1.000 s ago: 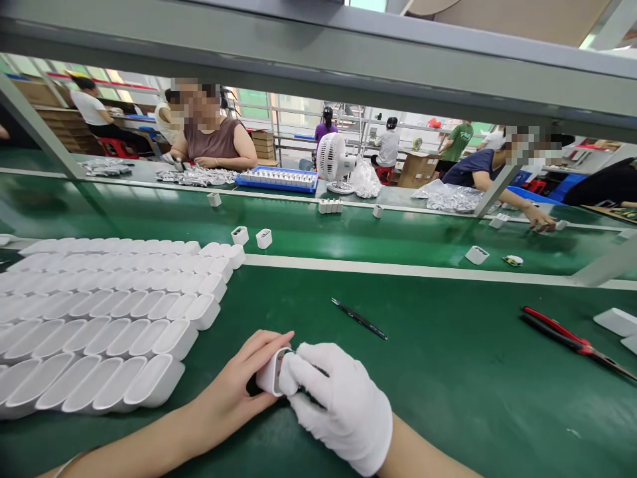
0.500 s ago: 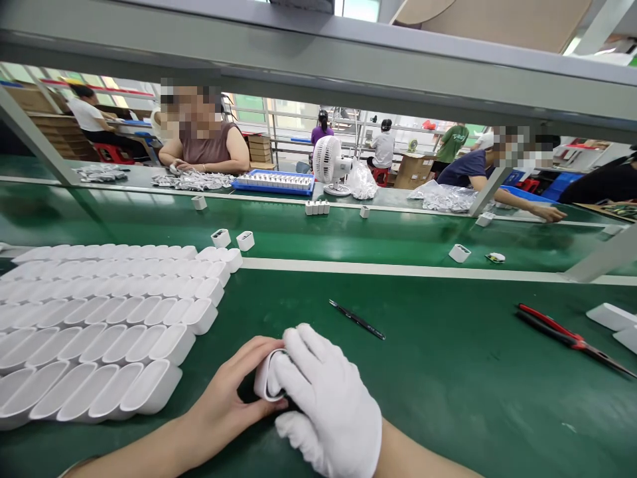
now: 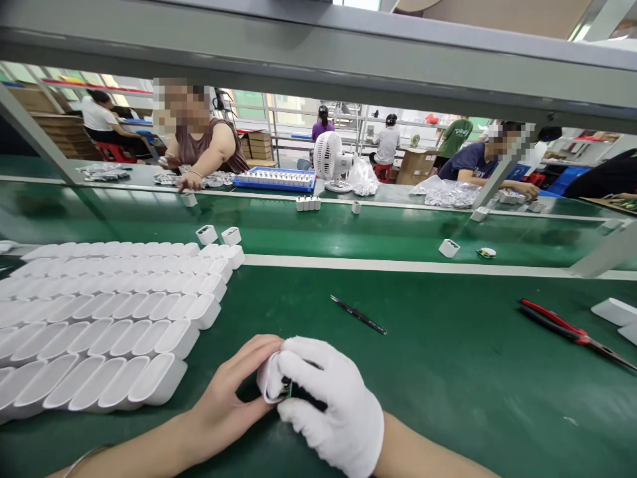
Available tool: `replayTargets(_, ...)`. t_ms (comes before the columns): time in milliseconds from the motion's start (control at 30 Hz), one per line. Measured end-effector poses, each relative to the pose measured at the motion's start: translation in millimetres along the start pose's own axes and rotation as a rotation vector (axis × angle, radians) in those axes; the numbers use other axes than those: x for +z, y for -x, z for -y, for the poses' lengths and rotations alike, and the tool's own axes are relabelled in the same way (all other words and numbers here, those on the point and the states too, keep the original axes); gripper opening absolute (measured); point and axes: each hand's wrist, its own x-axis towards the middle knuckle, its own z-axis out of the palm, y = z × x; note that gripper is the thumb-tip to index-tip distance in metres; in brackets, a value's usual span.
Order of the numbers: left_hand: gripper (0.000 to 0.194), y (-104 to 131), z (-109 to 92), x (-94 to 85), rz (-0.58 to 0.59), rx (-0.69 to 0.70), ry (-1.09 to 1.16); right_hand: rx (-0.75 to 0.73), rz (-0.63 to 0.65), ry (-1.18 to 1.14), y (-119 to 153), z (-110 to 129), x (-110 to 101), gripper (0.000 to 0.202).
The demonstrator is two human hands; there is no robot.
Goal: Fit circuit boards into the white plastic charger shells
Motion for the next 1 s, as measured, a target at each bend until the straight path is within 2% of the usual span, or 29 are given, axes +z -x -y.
replayTargets(67,0.054,0,-1,-0.4,0.006,-0.020,0.008,0.193,-0.061,-0.268,4,-2,1,0.063)
replayTargets(133,0.054,0,-1,-1.0,0.032,-0.007,0.017,0.390,-0.058,-0.605,2,-1,4,0.078)
replayTargets(200,0.056,-1,-1,-1.7,0.069,0.051,0.025,0.497,0.044,-0.830,-5,2,6,0.066)
replayTargets(267,0.058,-1,-2,-2.3,0.104,0.091,0.036,0.547,0.154,-0.890,-12,6,7,0.036)
replayTargets(300,0.059,-1,-3,-2.5,0.118,0.090,0.047,0.565,0.169,-0.877,-15,9,8,0.026)
replayTargets(433,0.061,-2,-7,-2.3,0.159,-0.028,0.121,0.651,0.099,-0.799,-18,12,10,0.019)
replayTargets(533,0.062,-6,-9,-3.3,0.177,-0.212,0.171,0.655,0.194,-0.610,-17,4,2,0.018)
replayTargets(600,0.061,-9,-9,-5.4,0.211,-0.354,0.194,0.579,0.163,-0.238,-17,-8,-12,0.024)
replayTargets(667,0.060,-10,-7,-8.2,0.248,-0.463,0.210,0.529,0.004,0.270,-17,-26,-32,0.028)
replayTargets(733,0.062,-9,-3,-10.6,0.277,-0.524,0.237,0.588,-0.090,0.682,-17,-48,-51,0.029)
replayTargets(767,0.066,-8,-2,-11.3,0.282,-0.540,0.266,0.636,-0.072,0.786,-16,-59,-59,0.030)
replayTargets(833,0.069,-5,1,-11.2,0.269,-0.575,0.362,0.708,0.000,0.824,-15,-76,-67,0.025)
replayTargets(900,0.065,-3,2,-9.5,0.237,-0.634,0.462,0.712,0.015,0.756,-14,-83,-66,0.021)
replayTargets(1000,0.058,-5,1,-7.3,0.214,-0.733,0.560,0.685,-0.004,0.555,-13,-74,-54,0.020)
